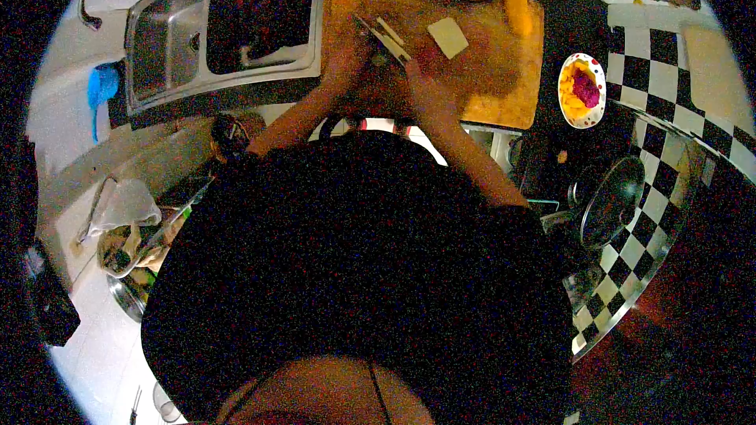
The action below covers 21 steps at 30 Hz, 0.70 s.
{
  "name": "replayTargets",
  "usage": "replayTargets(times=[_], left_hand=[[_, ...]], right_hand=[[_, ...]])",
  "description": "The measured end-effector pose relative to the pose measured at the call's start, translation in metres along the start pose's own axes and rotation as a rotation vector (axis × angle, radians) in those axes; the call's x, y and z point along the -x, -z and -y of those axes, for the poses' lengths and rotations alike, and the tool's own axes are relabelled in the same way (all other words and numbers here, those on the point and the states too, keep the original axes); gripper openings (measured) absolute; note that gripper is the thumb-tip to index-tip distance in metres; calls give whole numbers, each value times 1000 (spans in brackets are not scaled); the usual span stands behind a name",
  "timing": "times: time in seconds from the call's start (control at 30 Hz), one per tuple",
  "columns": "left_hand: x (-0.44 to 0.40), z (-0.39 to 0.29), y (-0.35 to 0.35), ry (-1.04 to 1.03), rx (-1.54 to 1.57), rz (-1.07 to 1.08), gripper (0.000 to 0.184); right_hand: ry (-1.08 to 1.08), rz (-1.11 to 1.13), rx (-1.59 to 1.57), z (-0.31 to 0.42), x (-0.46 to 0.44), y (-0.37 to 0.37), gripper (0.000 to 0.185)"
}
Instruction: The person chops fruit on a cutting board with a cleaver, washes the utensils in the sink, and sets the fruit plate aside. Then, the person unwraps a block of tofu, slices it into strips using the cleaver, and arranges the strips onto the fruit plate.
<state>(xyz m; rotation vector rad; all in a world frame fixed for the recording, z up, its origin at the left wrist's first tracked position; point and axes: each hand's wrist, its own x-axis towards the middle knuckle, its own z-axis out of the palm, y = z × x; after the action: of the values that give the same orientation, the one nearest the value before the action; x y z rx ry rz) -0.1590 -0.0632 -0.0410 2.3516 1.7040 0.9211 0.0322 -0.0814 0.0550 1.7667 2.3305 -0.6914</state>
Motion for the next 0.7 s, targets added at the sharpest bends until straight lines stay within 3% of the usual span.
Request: replayTargets(times=[0.07, 0.17, 0.33, 0.4, 0.47, 0.63, 0.7], left_hand=[[-3, 7, 1, 0, 21, 207, 28], [-3, -1, 10, 161, 268, 74, 28], [-7, -4, 18, 43, 78, 80, 28], [1, 4, 6, 39, 106, 129, 29], [4, 12, -4, 26, -77, 104, 32], [4, 3, 10, 51, 48, 99, 33], [1, 1, 13, 91, 89, 97, 33]], right_hand=[[27, -68, 8, 6, -9, -5, 26], [83, -154, -51, -1, -34, -12, 28], [-11, -188, 9, -11, -25, -13, 28], [99, -93, 66, -10, -7, -3, 26], [49, -41, 24, 5, 1, 12, 26], [-26, 10, -39, 3, -16, -16, 28], [-167, -198, -606, -4, -35, -52, 27]])
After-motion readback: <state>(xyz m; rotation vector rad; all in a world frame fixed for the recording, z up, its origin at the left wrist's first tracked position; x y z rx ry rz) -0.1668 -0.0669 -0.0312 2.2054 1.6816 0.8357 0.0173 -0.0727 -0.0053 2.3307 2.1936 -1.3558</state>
